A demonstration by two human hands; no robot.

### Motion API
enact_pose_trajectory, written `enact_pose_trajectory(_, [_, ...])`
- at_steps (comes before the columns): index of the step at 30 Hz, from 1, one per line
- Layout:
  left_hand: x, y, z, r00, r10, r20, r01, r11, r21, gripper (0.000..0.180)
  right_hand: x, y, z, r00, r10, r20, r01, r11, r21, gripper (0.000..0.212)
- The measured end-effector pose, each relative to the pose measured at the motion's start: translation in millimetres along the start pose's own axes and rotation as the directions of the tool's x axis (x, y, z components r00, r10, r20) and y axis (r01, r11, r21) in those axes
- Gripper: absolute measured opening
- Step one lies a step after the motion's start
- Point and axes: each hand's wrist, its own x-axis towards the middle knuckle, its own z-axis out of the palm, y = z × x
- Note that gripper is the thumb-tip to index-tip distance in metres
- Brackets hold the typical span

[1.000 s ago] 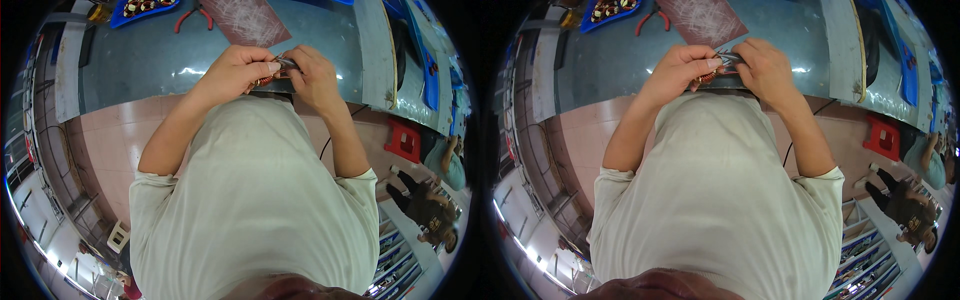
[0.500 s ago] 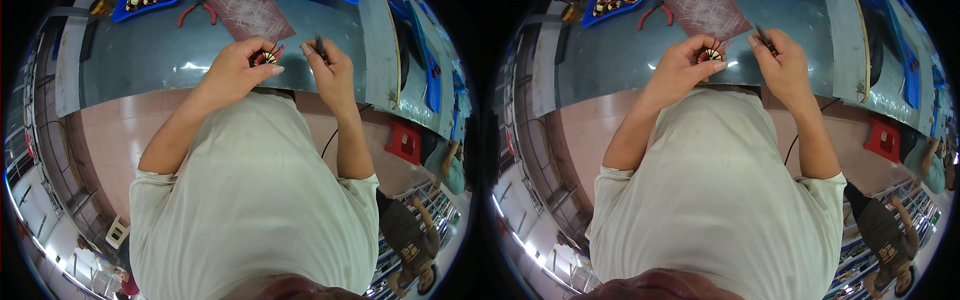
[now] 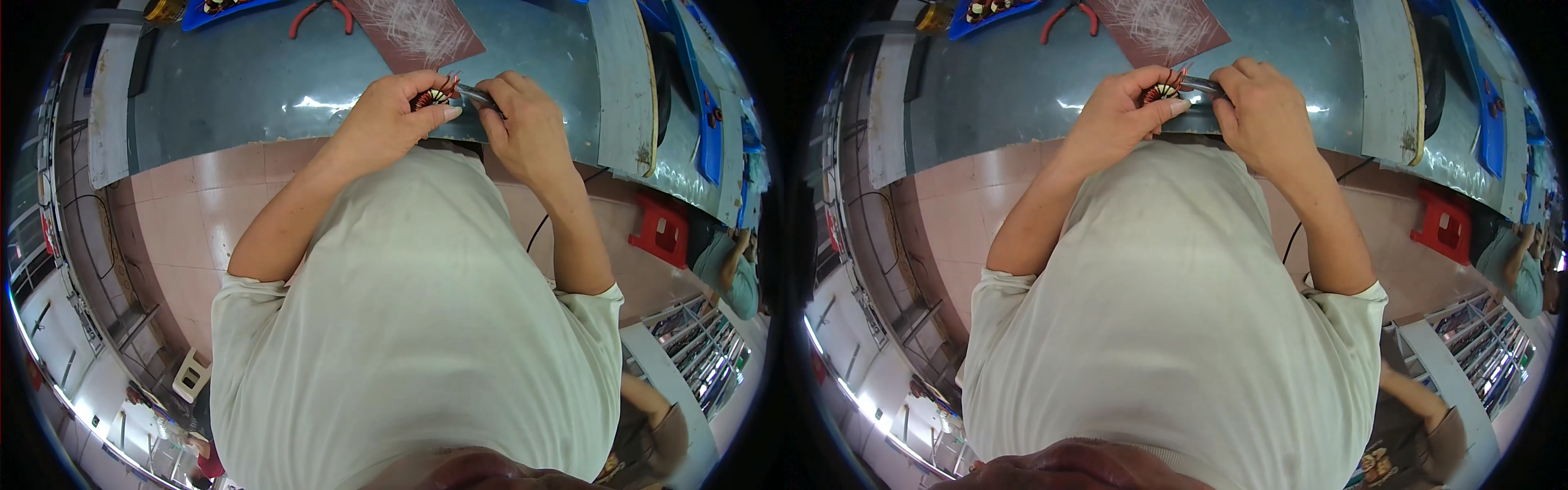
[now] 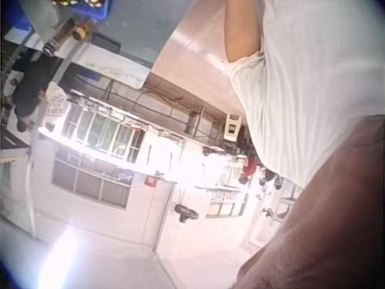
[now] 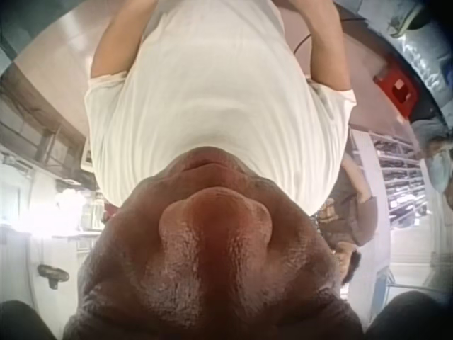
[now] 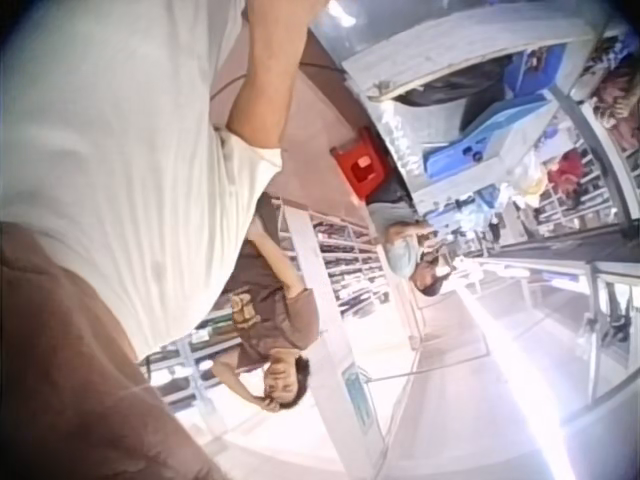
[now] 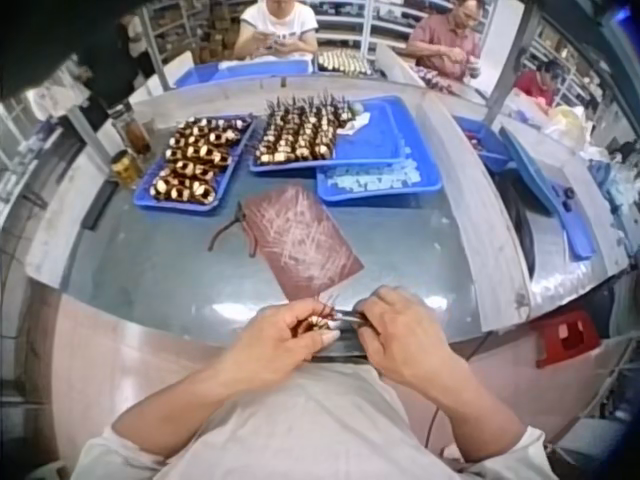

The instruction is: Assembling and trimming wires on toroidal inductors at a factory workbench.

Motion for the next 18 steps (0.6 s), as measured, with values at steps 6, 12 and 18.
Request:
enact_pose_trajectory(6, [-1, 2, 0, 1.000, 0.014, 0.006, -0.014, 0.995, 0.095, 0.024, 0, -1, 2, 1.000, 0.009, 0.008, -0.009, 1.000, -0.013, 0.015])
enact_pose_trajectory(12, [-3, 3, 1, 1.000, 0.024, 0.005, -0.024, 0.989, 0.147, 0.023, -2, 3, 4, 0.999, 0.029, 0.020, -0.028, 0.998, -0.053, 0.013])
enact_pose_trajectory(18, [-6, 3, 2, 0.976, 0.213, 0.055, -0.219, 0.936, 0.275, 0.021, 4, 15, -9, 0.976, 0.142, 0.163, -0.159, 0.983, 0.095, 0.021])
